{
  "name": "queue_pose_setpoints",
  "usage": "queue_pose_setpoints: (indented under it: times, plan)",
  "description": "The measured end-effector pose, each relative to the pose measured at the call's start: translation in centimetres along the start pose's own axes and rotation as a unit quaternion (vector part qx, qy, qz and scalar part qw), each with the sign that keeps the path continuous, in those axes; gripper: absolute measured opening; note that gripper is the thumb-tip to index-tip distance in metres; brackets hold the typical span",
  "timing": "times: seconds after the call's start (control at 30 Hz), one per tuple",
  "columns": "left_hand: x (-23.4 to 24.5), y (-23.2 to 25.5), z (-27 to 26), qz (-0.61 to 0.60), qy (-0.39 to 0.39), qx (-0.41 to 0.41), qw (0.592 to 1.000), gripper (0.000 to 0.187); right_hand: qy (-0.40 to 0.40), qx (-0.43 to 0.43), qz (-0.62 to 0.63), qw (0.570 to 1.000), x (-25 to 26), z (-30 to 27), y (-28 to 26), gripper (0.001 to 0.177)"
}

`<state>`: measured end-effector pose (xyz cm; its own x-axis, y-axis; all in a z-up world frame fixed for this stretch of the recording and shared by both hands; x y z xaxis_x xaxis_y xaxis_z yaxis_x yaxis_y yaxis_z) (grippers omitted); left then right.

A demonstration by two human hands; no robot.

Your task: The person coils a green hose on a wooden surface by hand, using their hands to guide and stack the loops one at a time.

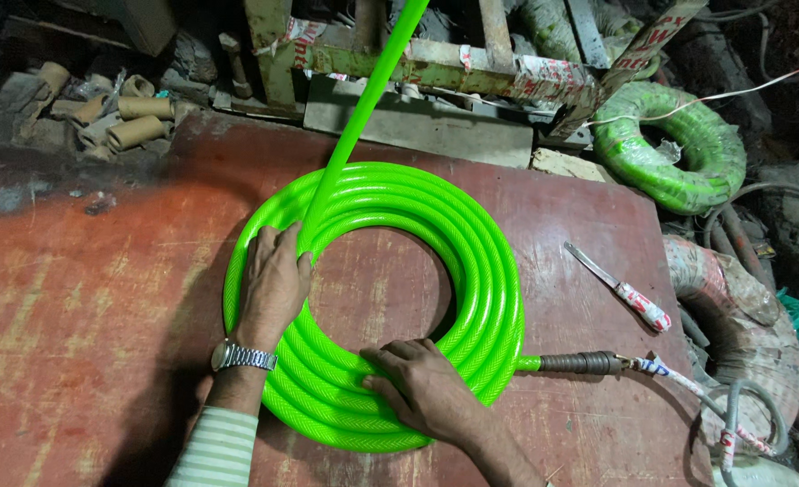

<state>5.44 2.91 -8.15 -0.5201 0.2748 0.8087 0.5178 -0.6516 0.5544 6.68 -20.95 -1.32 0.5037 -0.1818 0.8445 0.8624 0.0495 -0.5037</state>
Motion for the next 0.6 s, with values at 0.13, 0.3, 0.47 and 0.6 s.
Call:
queue_pose_setpoints:
  times: [0.13,0.3,0.47,0.6]
  plan:
    - [1.1,0.8,-0.1,-0.036,0.012,-0.013,0.999,0.056,0.030,-0.011,0.016,0.999,2.1,1.3,3.6,0.044]
    - [1.1,1.4,-0.1,0.027,-0.048,0.035,0.998,0.058,0.153,-0.145,0.010,0.977,9.8,4.9,12.2,0.057]
    - [0.8,1.0,0.1,-0.004,-0.072,0.051,0.996,0.057,0.304,-0.133,0.126,0.935,19.6,10.7,16.8,0.066]
    - [0.4,0.8,-0.2,0.002,-0.025,-0.004,1.000,0.066,0.369,-0.206,0.203,0.883,25.9,13.6,17.8,0.113]
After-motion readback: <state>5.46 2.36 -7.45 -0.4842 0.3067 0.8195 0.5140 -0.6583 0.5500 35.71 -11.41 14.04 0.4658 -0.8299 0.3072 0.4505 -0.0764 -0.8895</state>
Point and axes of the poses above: each hand's wrist, its own z-axis towards the middle knuckle, its own x-axis out of the back of the hand, y = z × x, the point moved 5 cm from there along z, towards the middle knuckle, and after that the axes turned 13 degrees about x, right-handed, at the moved point
